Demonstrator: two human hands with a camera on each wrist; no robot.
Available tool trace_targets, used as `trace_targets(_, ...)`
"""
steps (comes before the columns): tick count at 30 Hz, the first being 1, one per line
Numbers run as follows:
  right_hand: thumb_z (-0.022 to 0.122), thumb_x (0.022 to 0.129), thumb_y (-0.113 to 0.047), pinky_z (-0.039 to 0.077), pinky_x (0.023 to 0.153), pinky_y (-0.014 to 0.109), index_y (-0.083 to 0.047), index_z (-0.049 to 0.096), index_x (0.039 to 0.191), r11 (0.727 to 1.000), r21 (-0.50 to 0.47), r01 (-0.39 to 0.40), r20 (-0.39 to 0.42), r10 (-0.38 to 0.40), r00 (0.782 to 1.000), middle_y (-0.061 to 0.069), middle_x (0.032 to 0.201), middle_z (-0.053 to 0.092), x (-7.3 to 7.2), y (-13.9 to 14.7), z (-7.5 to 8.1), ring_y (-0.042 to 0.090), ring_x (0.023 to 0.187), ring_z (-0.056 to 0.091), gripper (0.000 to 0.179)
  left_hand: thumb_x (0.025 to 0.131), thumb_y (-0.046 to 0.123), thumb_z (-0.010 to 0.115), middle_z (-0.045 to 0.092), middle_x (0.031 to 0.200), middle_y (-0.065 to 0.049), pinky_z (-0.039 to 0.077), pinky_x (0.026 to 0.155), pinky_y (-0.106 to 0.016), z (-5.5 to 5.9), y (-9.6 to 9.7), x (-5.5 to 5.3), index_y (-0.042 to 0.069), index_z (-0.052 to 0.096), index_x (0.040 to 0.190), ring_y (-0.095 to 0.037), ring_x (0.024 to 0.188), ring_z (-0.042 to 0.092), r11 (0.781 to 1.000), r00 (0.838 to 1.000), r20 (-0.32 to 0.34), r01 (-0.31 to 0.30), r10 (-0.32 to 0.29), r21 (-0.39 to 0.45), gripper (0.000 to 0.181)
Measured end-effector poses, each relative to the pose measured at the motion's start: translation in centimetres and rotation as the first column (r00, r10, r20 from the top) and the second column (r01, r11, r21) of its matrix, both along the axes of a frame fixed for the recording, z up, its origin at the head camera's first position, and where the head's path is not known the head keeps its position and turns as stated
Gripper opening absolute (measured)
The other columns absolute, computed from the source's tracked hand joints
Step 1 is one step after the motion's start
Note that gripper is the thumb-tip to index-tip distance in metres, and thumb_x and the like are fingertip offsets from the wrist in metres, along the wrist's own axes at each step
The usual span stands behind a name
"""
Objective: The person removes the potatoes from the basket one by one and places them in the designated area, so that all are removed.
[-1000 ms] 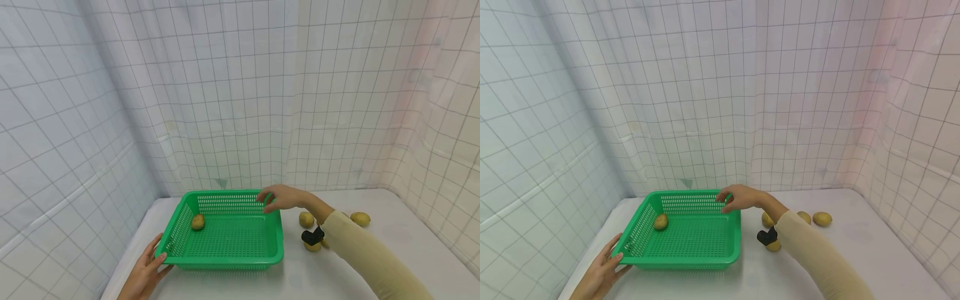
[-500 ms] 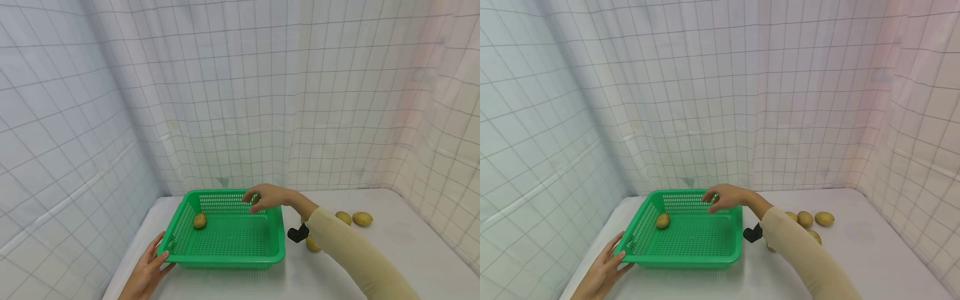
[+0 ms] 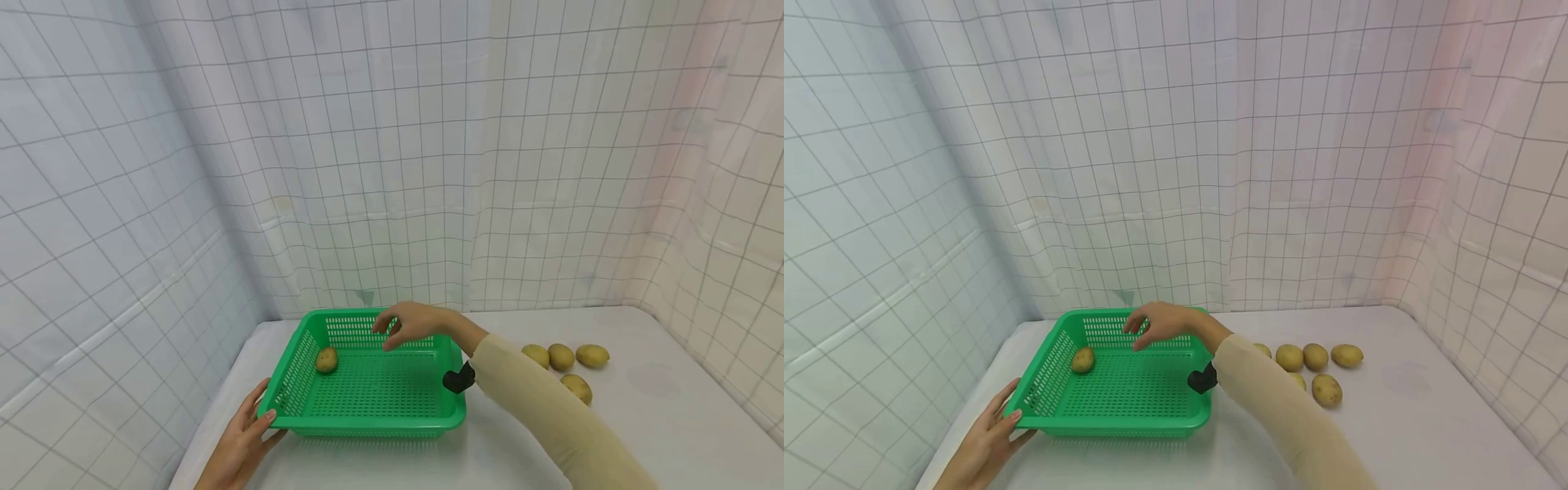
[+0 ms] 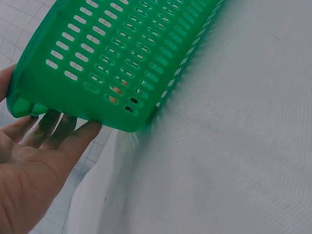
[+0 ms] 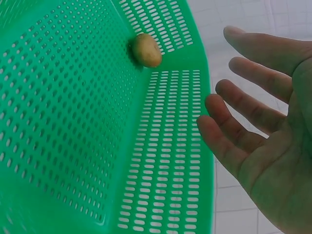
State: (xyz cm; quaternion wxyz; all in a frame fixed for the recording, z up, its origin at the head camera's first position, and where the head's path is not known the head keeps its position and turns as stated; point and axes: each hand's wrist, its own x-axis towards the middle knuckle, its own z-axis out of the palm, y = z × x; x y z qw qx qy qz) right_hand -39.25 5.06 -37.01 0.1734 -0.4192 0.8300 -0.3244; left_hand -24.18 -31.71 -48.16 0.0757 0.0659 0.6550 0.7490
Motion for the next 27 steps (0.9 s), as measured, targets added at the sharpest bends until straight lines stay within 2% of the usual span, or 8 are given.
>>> trace_targets(7,0.075,0.097,-0.019,0.052,0.092,0.028,-0.010,0.066,0.134,0.999,-0.028,-0.033,0.022,0.034,0.999,0.000,0.128,0.064,-1.0,-2.8,-1.2,0.034,0.124,0.058,0.039,0.111,0.015,0.050,0.004,0.165,-0.015,0.030,0.112,-0.067,0.1,-0.1,0.0,0.015,-0.004,0.167,-0.001,0.124,0.053,1.000,1.000,0.000,-0.005,0.005,-0.003,0.078)
trace_targets(15,0.076,0.097,-0.019,0.051,0.091,0.028,-0.008,0.066,0.135,0.998,-0.037,-0.042,0.033,0.044,0.999,0.013,0.135,0.062,-1.7,-5.8,-3.3,0.034,0.126,0.056,0.041,0.111,0.014,0.048,0.007,0.163,-0.018,0.034,0.110,-0.066,-0.2,-0.4,0.0,0.013,-0.004,0.166,-0.003,0.123,0.053,1.000,1.000,-0.006,-0.009,0.009,-0.018,0.076)
trace_targets(19,0.077,0.097,-0.019,0.051,0.092,0.027,-0.008,0.065,0.136,0.999,-0.046,-0.026,0.040,0.028,0.999,0.011,0.136,0.062,-2.1,-7.0,-4.2,0.034,0.126,0.056,0.043,0.111,0.015,0.048,0.006,0.164,-0.018,0.030,0.111,-0.068,-0.3,-0.4,0.0,0.013,-0.004,0.166,-0.002,0.123,0.053,1.000,1.000,-0.013,-0.008,0.008,-0.013,0.076)
trace_targets(27,0.075,0.097,-0.012,0.050,0.096,0.025,0.001,0.060,0.140,0.995,-0.088,-0.052,0.068,0.058,0.996,0.016,0.141,0.059,-2.6,-9.3,-5.9,0.038,0.128,0.056,0.047,0.111,0.015,0.049,0.006,0.164,-0.018,0.027,0.112,-0.070,0.0,-0.1,-0.1,0.014,-0.005,0.167,0.001,0.122,0.052,1.000,1.000,0.013,-0.009,0.009,0.006,0.077)
